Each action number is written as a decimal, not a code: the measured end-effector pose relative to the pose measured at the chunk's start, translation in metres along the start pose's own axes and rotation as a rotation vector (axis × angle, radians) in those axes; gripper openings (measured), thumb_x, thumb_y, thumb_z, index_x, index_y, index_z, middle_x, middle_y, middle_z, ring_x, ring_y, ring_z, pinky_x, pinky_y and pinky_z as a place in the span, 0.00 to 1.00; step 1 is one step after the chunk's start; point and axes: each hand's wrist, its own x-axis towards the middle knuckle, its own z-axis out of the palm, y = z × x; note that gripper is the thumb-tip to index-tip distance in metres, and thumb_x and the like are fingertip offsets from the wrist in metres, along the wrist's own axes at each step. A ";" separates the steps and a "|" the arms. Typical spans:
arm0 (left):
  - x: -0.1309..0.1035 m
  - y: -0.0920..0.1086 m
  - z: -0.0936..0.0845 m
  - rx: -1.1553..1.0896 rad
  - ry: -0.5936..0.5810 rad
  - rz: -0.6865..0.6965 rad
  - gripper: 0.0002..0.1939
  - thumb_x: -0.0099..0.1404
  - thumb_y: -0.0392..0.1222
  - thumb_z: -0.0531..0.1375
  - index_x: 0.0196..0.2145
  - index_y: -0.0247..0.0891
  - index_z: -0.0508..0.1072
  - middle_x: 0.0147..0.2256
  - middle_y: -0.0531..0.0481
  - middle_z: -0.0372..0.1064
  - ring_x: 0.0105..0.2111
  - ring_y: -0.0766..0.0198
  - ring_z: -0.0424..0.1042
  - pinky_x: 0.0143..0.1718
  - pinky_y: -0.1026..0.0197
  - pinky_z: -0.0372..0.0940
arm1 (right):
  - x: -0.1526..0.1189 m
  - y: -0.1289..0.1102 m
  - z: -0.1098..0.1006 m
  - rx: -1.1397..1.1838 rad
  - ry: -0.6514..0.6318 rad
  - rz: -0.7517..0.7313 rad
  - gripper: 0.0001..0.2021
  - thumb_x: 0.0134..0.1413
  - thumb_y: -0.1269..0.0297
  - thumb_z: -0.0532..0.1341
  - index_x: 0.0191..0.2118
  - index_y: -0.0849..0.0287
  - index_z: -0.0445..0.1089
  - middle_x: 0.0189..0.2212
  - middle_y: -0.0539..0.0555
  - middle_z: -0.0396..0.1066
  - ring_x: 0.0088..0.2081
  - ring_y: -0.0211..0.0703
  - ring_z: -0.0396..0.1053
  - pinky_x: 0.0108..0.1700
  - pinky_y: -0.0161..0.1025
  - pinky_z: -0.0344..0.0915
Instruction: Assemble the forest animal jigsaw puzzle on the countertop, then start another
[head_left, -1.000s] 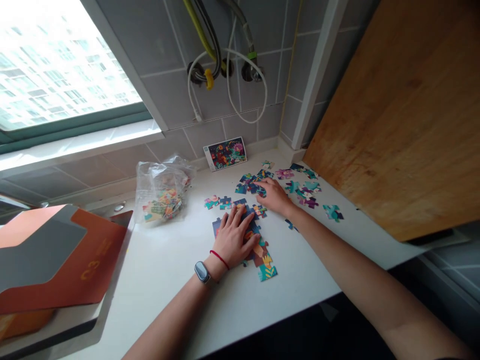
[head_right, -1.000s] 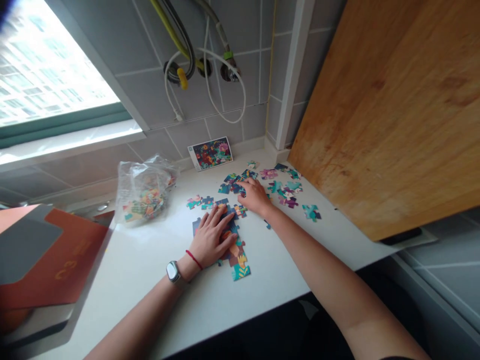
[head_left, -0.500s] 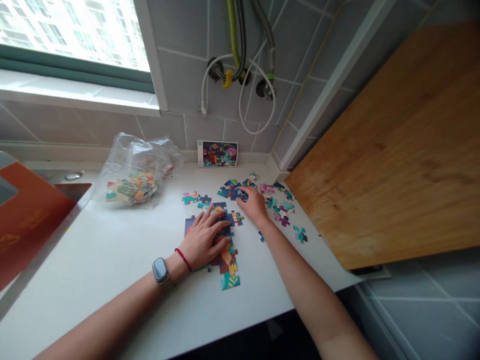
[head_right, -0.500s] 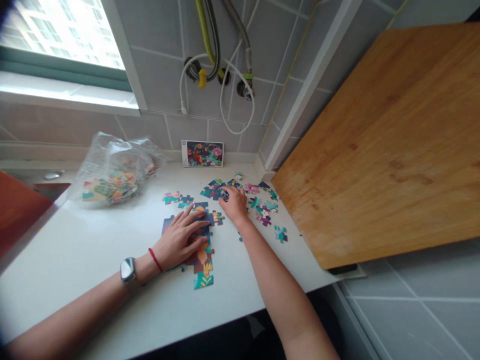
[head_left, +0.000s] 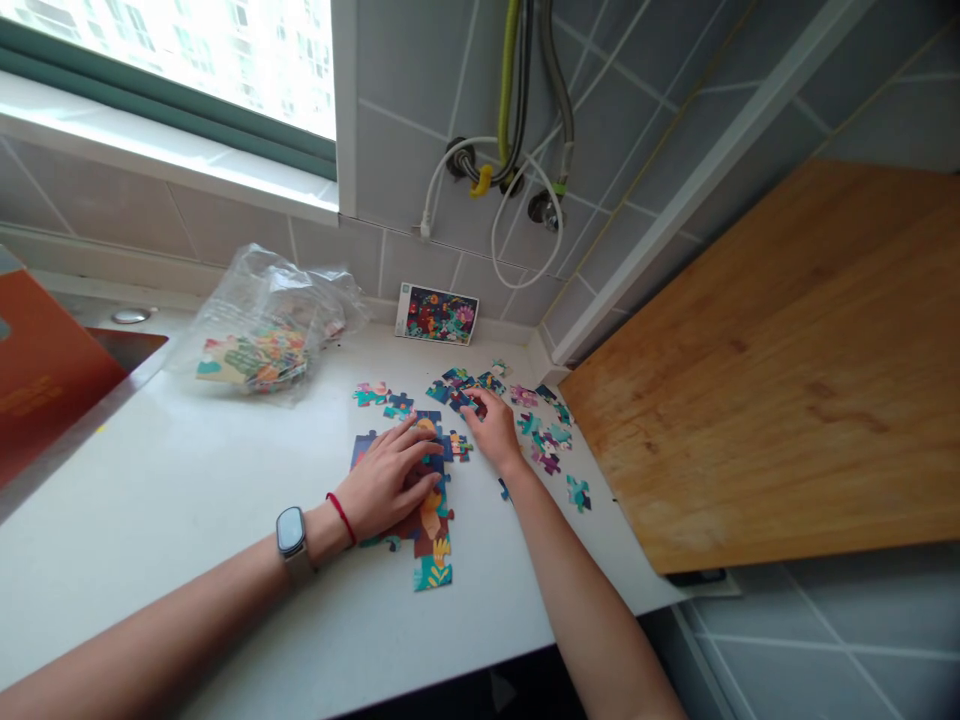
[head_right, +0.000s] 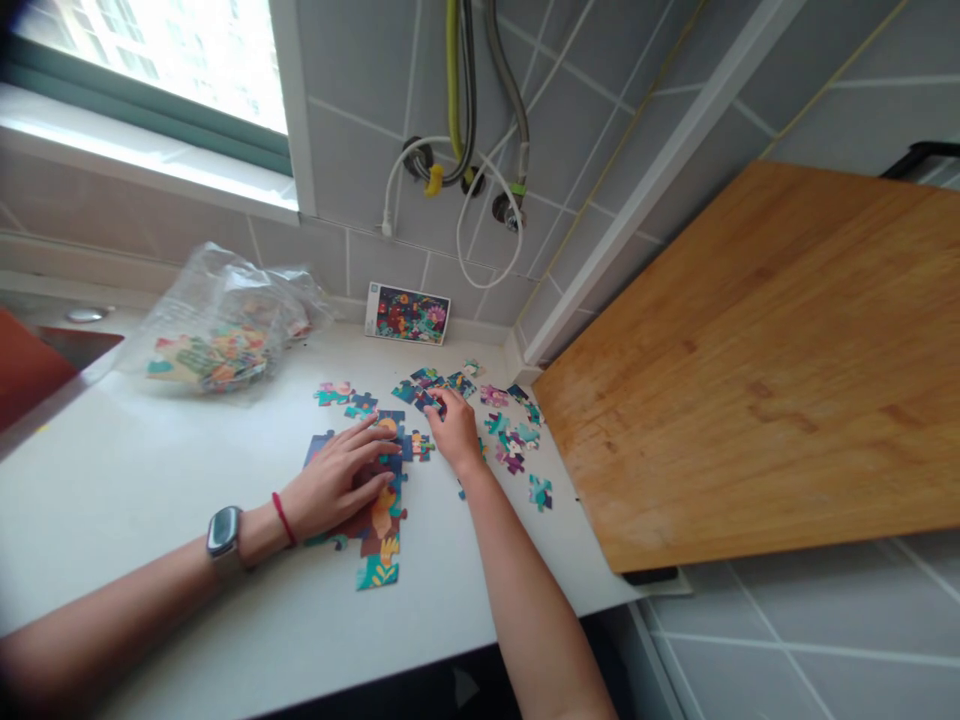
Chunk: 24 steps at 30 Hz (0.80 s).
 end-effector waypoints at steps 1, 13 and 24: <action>0.000 0.000 0.000 -0.015 0.017 -0.005 0.16 0.73 0.47 0.59 0.56 0.43 0.75 0.60 0.43 0.73 0.70 0.40 0.60 0.67 0.32 0.62 | 0.000 -0.001 0.000 0.028 0.011 0.015 0.12 0.58 0.64 0.64 0.46 0.57 0.80 0.42 0.56 0.80 0.34 0.44 0.72 0.44 0.42 0.71; 0.009 0.003 -0.012 -0.318 0.309 -0.317 0.22 0.72 0.49 0.60 0.60 0.43 0.68 0.47 0.45 0.82 0.47 0.54 0.82 0.50 0.50 0.75 | -0.013 -0.044 0.008 0.608 -0.191 0.340 0.18 0.49 0.47 0.72 0.30 0.57 0.75 0.19 0.46 0.69 0.20 0.35 0.62 0.23 0.34 0.62; 0.013 0.003 -0.014 -0.398 0.428 -0.358 0.13 0.70 0.50 0.60 0.46 0.42 0.80 0.37 0.49 0.82 0.34 0.60 0.81 0.38 0.59 0.75 | -0.017 -0.054 0.006 0.621 -0.269 0.381 0.19 0.46 0.47 0.73 0.28 0.58 0.75 0.17 0.44 0.64 0.18 0.33 0.58 0.19 0.33 0.55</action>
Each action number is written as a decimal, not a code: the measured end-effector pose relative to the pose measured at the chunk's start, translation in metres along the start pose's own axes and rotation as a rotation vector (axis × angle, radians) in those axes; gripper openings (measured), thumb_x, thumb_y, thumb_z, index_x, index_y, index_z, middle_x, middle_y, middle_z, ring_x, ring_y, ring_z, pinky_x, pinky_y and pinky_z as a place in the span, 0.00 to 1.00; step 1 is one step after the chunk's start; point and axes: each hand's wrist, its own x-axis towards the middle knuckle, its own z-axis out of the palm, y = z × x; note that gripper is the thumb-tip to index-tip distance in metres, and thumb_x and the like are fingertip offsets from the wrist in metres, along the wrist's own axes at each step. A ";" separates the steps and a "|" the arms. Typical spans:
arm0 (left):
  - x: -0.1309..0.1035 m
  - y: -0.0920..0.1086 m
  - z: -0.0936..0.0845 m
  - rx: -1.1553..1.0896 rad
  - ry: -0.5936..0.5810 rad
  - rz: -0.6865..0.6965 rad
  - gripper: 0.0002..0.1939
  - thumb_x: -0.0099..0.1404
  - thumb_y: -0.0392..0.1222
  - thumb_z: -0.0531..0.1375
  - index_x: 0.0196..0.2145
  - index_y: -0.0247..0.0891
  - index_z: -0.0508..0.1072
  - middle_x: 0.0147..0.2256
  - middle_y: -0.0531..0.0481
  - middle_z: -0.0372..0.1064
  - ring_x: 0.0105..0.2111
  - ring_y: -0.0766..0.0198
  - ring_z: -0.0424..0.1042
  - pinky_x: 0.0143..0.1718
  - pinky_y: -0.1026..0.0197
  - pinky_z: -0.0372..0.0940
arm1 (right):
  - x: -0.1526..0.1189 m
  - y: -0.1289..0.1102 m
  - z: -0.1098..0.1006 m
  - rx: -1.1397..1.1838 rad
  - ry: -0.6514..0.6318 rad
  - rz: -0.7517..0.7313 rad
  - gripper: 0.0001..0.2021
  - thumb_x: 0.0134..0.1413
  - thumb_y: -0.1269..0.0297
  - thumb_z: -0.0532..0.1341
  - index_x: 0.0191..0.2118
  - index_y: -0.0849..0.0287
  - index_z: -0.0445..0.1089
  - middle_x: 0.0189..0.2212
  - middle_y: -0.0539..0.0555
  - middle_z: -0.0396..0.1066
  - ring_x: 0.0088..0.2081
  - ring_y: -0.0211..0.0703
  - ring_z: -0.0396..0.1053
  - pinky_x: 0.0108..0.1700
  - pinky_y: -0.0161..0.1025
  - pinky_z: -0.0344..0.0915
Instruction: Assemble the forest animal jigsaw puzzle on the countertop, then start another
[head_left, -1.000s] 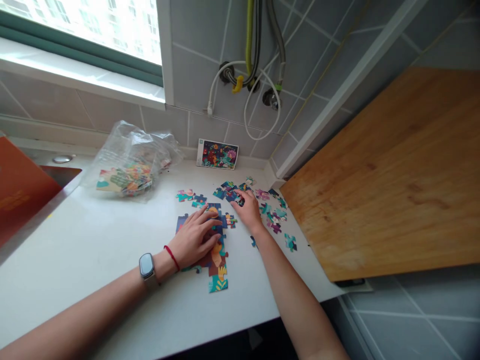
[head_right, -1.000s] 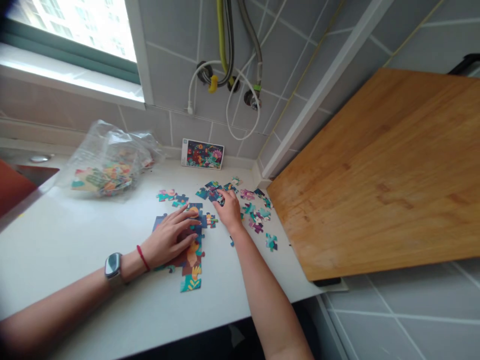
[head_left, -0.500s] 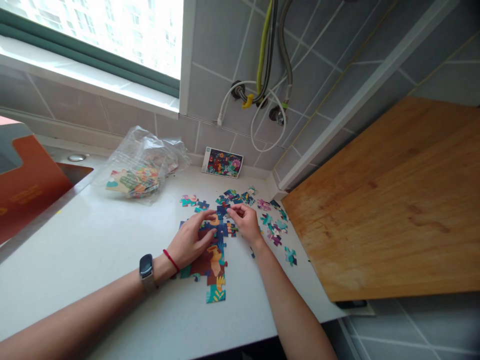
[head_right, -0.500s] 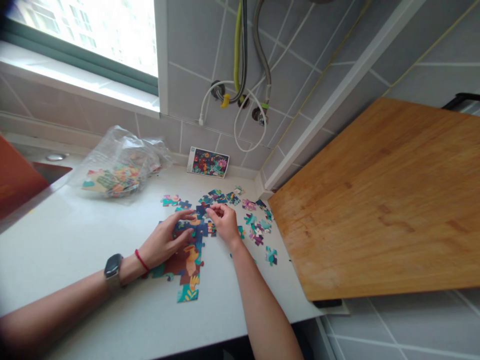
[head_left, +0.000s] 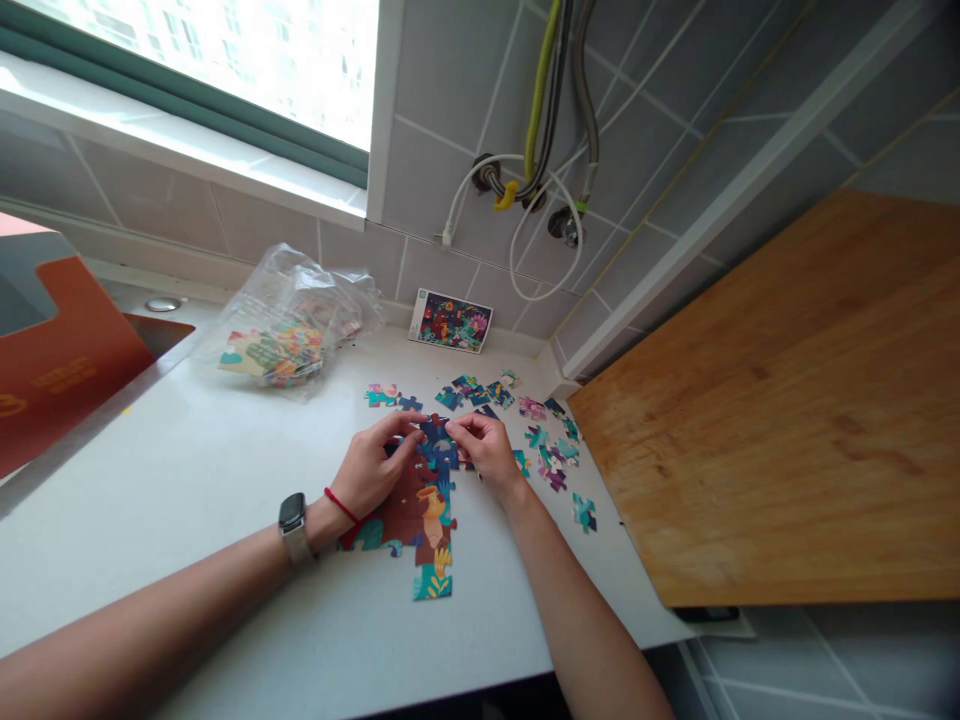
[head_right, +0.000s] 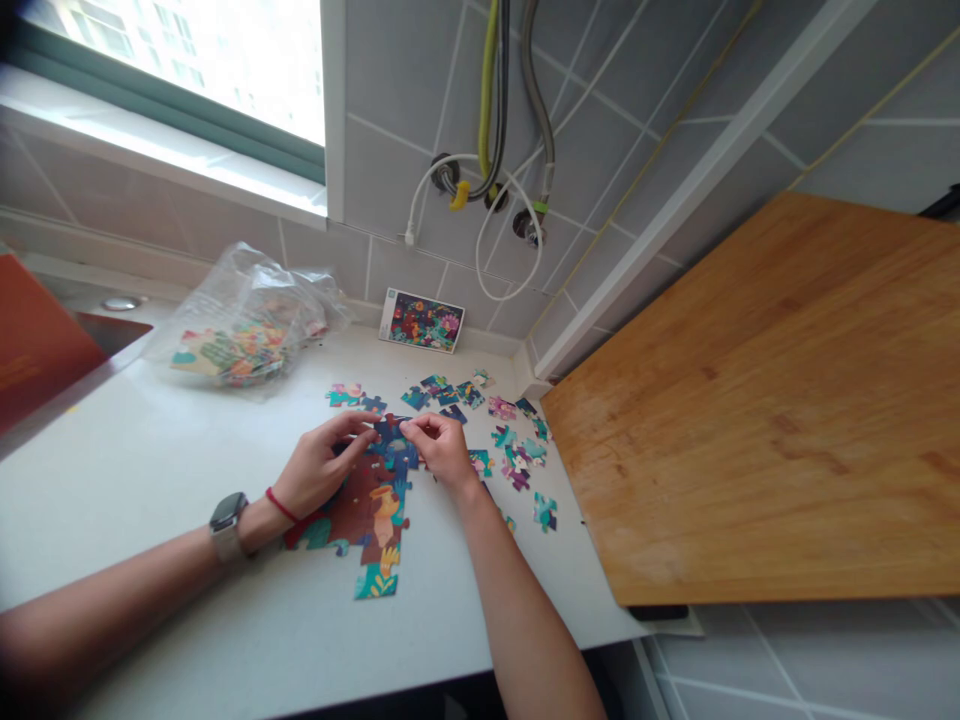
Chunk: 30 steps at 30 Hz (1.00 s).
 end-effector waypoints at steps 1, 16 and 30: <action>0.000 0.000 0.000 -0.012 0.002 -0.004 0.14 0.70 0.50 0.60 0.46 0.42 0.80 0.38 0.49 0.82 0.34 0.60 0.81 0.37 0.59 0.76 | 0.000 0.000 0.000 0.000 -0.006 0.000 0.18 0.46 0.47 0.73 0.29 0.58 0.75 0.18 0.45 0.65 0.18 0.33 0.58 0.19 0.33 0.55; -0.001 0.002 0.001 0.025 0.048 0.027 0.12 0.70 0.49 0.60 0.44 0.41 0.80 0.39 0.48 0.82 0.35 0.60 0.80 0.38 0.58 0.75 | -0.001 -0.002 0.001 0.018 0.062 -0.126 0.16 0.46 0.49 0.74 0.35 0.56 0.81 0.22 0.48 0.71 0.21 0.35 0.61 0.21 0.34 0.61; 0.000 0.003 0.000 -0.042 0.099 -0.011 0.12 0.71 0.49 0.60 0.46 0.40 0.77 0.40 0.47 0.80 0.39 0.59 0.80 0.37 0.59 0.75 | -0.004 -0.002 0.001 0.001 0.072 -0.120 0.15 0.44 0.51 0.75 0.34 0.57 0.83 0.24 0.51 0.77 0.21 0.37 0.65 0.21 0.34 0.60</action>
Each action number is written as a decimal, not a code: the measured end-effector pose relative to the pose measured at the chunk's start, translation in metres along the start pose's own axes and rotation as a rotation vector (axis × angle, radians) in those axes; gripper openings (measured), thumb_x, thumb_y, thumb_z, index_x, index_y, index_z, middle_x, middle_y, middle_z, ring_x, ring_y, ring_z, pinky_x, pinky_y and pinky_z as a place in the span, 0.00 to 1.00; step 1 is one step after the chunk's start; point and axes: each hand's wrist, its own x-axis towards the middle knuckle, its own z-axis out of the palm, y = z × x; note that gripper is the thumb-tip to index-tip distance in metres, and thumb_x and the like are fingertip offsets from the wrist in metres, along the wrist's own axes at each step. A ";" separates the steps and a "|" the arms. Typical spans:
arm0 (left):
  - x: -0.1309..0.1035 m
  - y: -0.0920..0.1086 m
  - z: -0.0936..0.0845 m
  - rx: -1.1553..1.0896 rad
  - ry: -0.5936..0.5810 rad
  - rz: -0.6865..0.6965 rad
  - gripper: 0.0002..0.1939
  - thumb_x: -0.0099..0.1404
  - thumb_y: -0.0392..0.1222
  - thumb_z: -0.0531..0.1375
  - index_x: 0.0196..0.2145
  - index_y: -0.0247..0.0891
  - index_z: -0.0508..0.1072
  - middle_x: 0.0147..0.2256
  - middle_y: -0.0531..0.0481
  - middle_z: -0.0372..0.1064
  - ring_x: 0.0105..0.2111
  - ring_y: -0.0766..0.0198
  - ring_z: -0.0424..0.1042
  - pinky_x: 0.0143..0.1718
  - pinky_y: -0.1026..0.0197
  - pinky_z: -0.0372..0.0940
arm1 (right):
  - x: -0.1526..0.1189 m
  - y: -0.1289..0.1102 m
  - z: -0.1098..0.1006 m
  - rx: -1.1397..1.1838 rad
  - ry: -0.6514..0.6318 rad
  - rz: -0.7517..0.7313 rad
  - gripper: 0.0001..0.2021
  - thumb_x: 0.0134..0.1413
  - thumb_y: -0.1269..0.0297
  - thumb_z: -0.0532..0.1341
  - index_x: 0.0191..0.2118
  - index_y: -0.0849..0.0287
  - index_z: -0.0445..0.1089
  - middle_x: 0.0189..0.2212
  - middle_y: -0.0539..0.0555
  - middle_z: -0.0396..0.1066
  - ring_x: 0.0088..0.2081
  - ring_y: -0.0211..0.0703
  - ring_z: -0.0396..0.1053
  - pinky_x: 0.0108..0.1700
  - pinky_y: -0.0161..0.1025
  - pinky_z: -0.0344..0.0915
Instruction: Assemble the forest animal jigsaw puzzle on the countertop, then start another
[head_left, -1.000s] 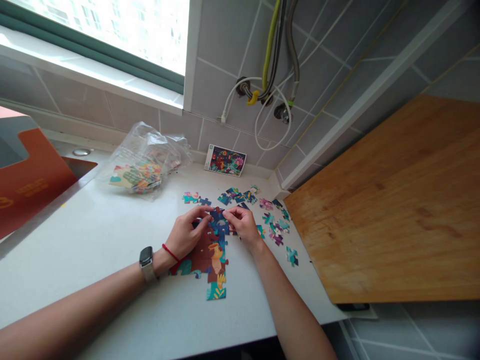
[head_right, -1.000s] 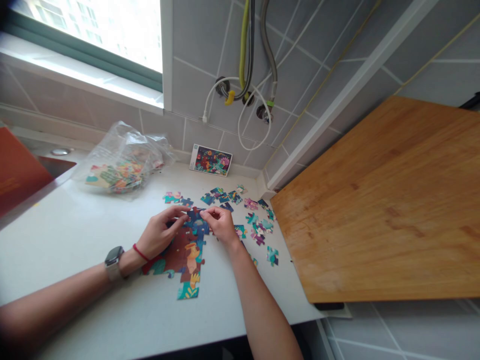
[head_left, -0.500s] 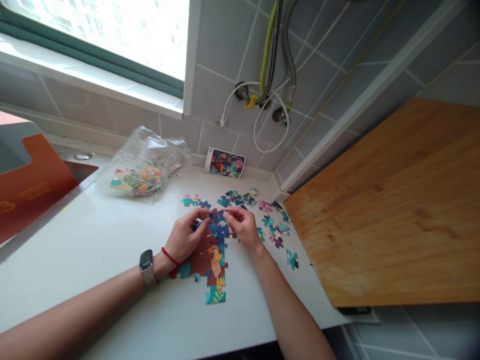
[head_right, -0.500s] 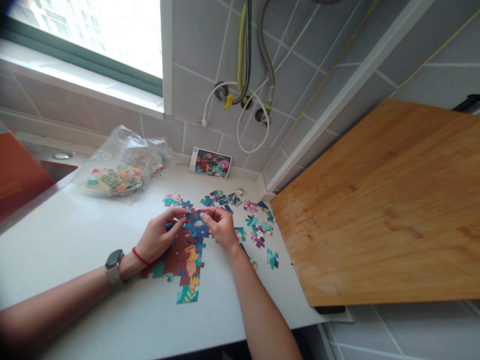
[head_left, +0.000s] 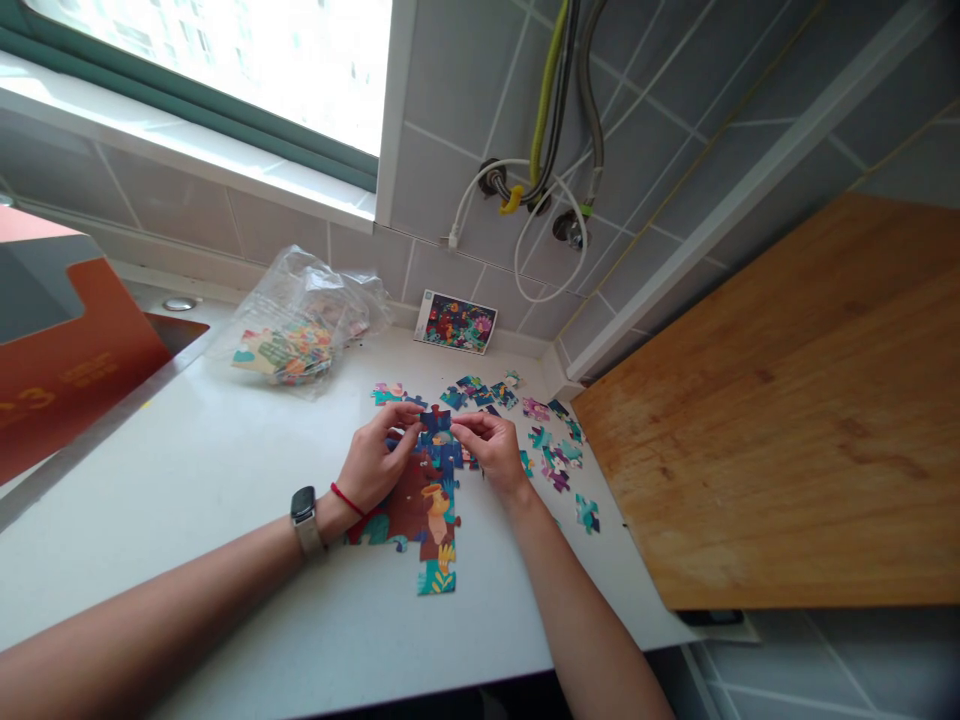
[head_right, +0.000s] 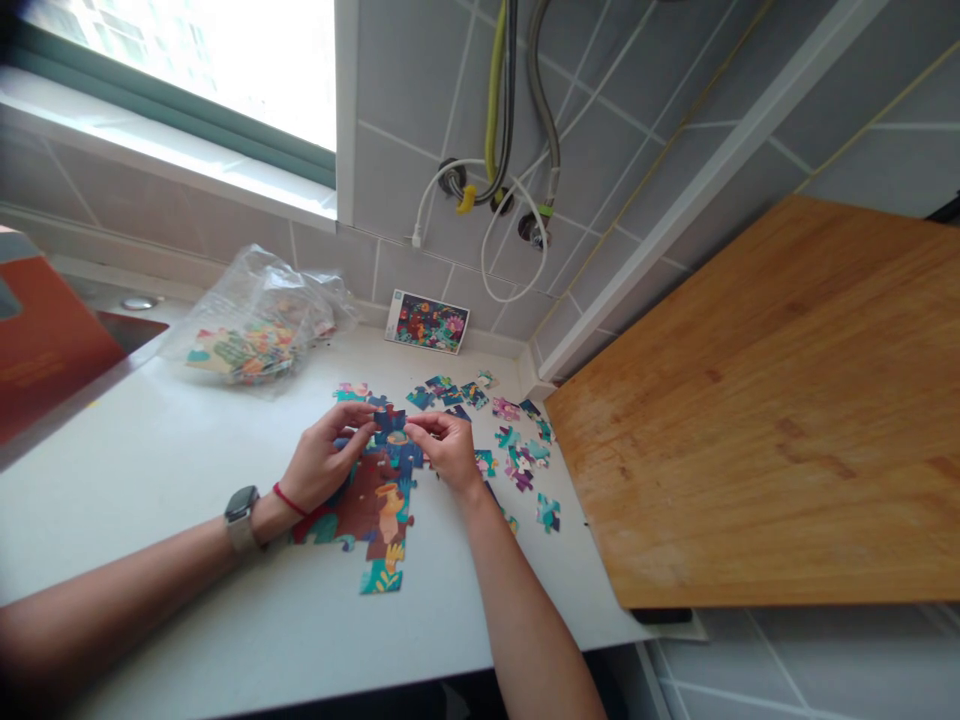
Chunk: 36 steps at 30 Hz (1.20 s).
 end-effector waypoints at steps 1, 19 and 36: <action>0.000 0.000 0.000 -0.004 0.003 -0.006 0.13 0.71 0.49 0.60 0.45 0.40 0.77 0.40 0.47 0.80 0.38 0.59 0.80 0.37 0.59 0.75 | 0.000 0.000 0.000 -0.003 -0.007 0.003 0.15 0.44 0.52 0.75 0.34 0.56 0.84 0.24 0.51 0.77 0.21 0.37 0.65 0.21 0.34 0.60; 0.002 -0.001 0.000 -0.042 -0.019 -0.031 0.15 0.69 0.51 0.61 0.46 0.39 0.78 0.36 0.47 0.80 0.34 0.60 0.79 0.34 0.60 0.75 | 0.000 0.002 -0.002 0.011 -0.042 0.023 0.13 0.44 0.54 0.75 0.34 0.56 0.82 0.27 0.51 0.79 0.22 0.37 0.67 0.22 0.33 0.63; 0.001 0.001 -0.001 -0.063 -0.068 -0.042 0.15 0.72 0.51 0.59 0.47 0.39 0.75 0.36 0.48 0.80 0.33 0.60 0.79 0.34 0.60 0.73 | 0.002 0.003 -0.001 0.045 -0.043 0.003 0.15 0.45 0.54 0.76 0.34 0.56 0.76 0.30 0.52 0.79 0.30 0.40 0.75 0.31 0.35 0.70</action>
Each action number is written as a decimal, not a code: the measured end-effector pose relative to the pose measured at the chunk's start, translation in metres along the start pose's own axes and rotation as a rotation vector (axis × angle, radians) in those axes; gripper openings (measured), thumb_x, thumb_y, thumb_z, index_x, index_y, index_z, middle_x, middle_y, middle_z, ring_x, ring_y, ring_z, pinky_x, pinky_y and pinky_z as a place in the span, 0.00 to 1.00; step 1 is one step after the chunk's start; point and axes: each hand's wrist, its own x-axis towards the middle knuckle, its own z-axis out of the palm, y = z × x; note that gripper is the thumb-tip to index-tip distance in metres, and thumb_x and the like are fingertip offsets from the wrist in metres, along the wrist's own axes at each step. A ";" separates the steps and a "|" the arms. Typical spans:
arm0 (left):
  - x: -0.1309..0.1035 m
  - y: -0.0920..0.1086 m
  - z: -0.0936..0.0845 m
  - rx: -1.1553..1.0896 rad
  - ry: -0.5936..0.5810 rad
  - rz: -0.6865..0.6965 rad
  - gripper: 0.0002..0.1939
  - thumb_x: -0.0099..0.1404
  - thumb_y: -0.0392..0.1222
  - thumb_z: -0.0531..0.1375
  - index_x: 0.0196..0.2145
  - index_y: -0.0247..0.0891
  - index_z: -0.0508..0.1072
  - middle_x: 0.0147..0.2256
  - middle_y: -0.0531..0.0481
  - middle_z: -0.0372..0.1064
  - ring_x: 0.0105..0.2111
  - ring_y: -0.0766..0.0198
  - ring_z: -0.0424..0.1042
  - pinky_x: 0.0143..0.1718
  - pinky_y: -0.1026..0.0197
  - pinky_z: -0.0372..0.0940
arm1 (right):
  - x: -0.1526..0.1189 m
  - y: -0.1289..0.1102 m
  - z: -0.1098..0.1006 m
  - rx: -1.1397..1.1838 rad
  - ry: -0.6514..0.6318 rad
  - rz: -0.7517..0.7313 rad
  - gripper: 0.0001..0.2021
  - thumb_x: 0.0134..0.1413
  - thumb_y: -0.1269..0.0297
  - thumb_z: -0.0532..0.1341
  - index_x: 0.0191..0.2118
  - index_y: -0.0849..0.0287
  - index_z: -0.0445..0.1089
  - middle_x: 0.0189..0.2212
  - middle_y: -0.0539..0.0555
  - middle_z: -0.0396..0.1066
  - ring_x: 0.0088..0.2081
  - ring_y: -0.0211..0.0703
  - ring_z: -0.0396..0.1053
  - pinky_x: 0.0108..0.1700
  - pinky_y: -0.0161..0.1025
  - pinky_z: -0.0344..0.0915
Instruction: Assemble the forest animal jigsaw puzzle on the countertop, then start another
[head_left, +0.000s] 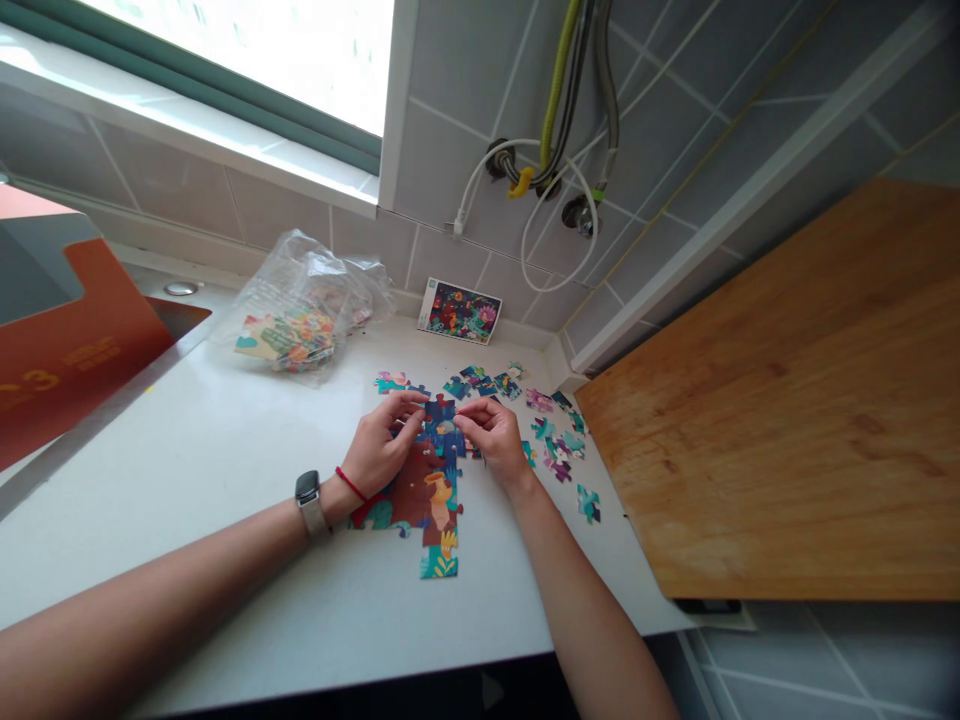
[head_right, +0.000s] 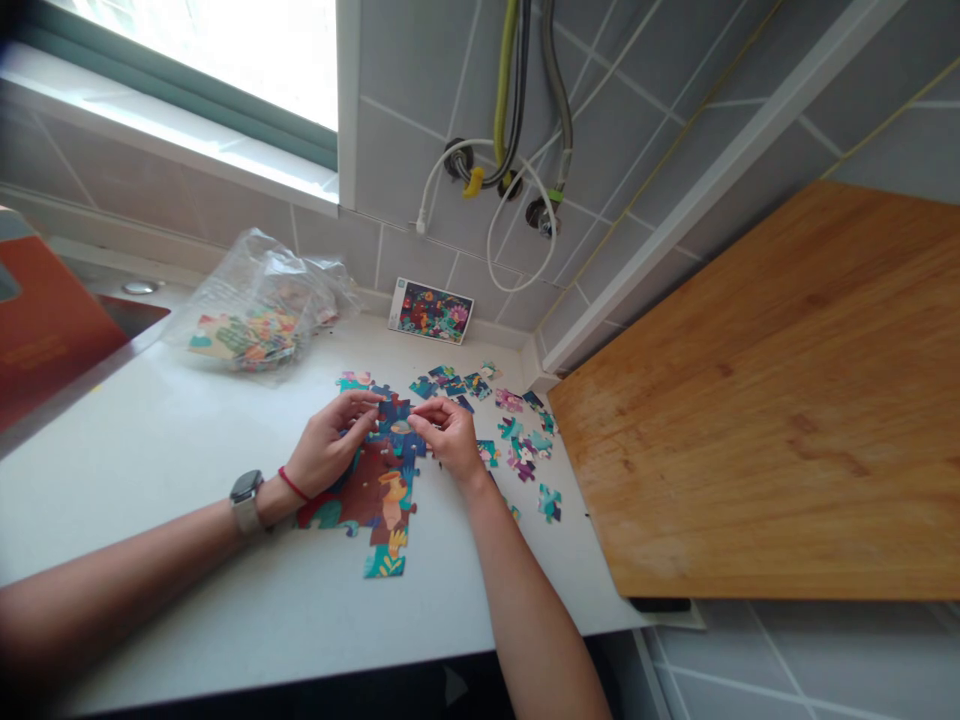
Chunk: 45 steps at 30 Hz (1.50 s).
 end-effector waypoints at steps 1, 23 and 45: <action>0.000 0.000 0.000 -0.002 -0.008 0.002 0.15 0.72 0.50 0.59 0.49 0.39 0.75 0.37 0.47 0.81 0.35 0.60 0.80 0.36 0.59 0.74 | 0.002 0.001 -0.001 -0.001 0.031 -0.003 0.15 0.45 0.54 0.76 0.33 0.56 0.75 0.29 0.51 0.78 0.28 0.39 0.73 0.29 0.34 0.67; -0.006 -0.006 0.000 0.263 -0.168 0.314 0.10 0.74 0.36 0.54 0.48 0.40 0.74 0.45 0.45 0.78 0.46 0.57 0.76 0.48 0.52 0.71 | -0.024 -0.007 -0.064 -0.545 -0.326 0.252 0.17 0.52 0.54 0.70 0.44 0.58 0.77 0.21 0.45 0.70 0.23 0.37 0.62 0.27 0.35 0.54; -0.016 -0.009 0.001 0.568 -0.646 0.633 0.12 0.73 0.41 0.60 0.48 0.46 0.83 0.56 0.46 0.76 0.60 0.44 0.68 0.57 0.41 0.69 | -0.038 -0.013 -0.049 -0.740 -0.273 0.120 0.06 0.59 0.62 0.69 0.36 0.56 0.73 0.22 0.44 0.69 0.25 0.36 0.65 0.30 0.34 0.57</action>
